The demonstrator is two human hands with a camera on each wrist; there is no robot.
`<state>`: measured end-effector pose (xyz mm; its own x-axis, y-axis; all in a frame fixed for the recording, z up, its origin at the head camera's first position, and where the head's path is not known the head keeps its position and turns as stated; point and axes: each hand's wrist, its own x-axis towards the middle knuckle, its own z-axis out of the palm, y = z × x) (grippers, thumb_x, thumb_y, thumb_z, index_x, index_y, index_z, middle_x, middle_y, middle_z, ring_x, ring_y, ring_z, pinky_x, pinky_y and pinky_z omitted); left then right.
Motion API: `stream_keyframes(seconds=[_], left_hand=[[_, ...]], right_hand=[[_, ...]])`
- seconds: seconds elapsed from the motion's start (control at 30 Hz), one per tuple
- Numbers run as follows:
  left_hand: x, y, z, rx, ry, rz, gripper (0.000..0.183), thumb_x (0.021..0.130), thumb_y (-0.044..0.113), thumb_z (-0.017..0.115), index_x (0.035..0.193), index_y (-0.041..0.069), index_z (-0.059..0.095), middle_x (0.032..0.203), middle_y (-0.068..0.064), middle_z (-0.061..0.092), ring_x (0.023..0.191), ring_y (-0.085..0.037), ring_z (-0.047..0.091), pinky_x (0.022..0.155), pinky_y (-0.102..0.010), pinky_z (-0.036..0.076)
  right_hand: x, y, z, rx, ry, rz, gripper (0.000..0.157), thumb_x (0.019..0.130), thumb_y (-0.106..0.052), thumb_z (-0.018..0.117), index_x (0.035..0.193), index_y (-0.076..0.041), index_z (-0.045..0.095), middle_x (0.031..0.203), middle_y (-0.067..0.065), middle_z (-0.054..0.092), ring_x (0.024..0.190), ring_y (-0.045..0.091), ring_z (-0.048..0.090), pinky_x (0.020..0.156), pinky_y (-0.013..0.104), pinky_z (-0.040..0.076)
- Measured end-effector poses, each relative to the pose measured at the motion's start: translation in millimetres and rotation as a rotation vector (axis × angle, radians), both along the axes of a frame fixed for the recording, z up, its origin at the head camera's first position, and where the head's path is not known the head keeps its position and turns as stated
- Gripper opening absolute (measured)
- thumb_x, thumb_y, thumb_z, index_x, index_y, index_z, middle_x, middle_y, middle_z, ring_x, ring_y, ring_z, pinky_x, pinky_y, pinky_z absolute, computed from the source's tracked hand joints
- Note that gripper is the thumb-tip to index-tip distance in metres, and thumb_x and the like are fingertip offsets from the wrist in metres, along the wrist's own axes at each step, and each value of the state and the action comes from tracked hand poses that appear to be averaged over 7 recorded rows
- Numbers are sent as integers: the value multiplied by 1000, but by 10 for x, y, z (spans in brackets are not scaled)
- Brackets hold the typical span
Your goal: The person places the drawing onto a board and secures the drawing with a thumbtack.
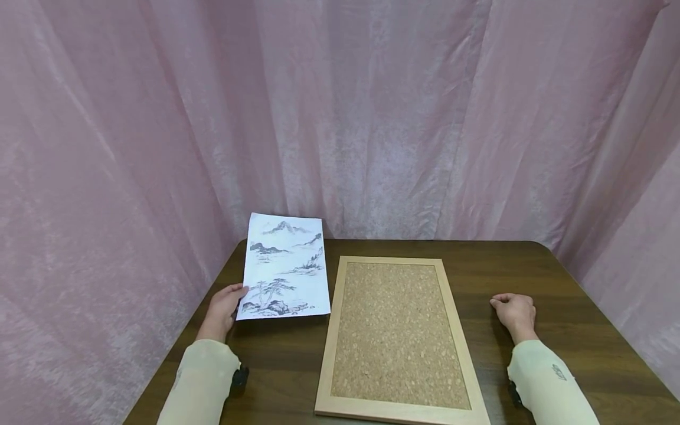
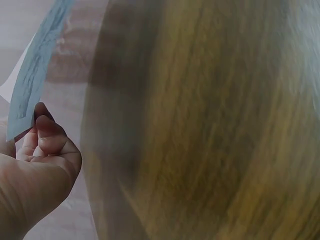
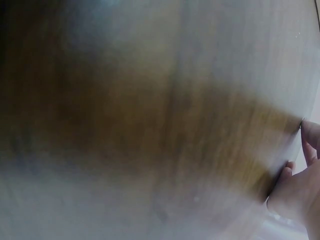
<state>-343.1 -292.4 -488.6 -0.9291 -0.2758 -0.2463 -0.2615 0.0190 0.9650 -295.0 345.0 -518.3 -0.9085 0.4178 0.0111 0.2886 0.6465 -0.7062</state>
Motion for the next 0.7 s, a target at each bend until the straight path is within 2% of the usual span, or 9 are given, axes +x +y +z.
stream_keyframes(seconds=[0.13, 0.4, 0.57, 0.7], left_hand=[[-9, 109, 64, 66, 19, 7, 30, 100, 14, 61, 125, -1, 53, 77, 9, 60, 64, -5, 57, 58, -20, 48], [-41, 375, 164, 103, 44, -12, 26, 99, 14, 63, 120, 1, 56, 79, 8, 59, 63, -5, 57, 58, -19, 47], [-43, 565, 177, 122, 47, -22, 25, 98, 14, 64, 119, 2, 58, 80, 7, 60, 63, -6, 57, 57, -19, 44], [-11, 730, 178, 159, 51, -33, 24, 98, 14, 65, 118, 2, 59, 81, 6, 61, 64, -7, 57, 57, -20, 44]], right_hand=[[-6, 7, -8, 1, 2, 6, 27, 100, -15, 55, 105, 8, 69, 123, 38, 39, 116, 57, 33, 100, 62, 25], [-4, 12, -20, -15, 1, 7, 27, 100, -14, 54, 105, 8, 70, 124, 39, 37, 118, 57, 30, 102, 63, 22], [1, -9, 7, -20, 5, -2, 27, 100, -14, 55, 103, 9, 69, 123, 40, 38, 118, 58, 29, 102, 63, 21], [2, -22, 12, -16, 13, -12, 27, 99, -14, 57, 102, 9, 70, 122, 37, 44, 118, 55, 32, 103, 61, 21]])
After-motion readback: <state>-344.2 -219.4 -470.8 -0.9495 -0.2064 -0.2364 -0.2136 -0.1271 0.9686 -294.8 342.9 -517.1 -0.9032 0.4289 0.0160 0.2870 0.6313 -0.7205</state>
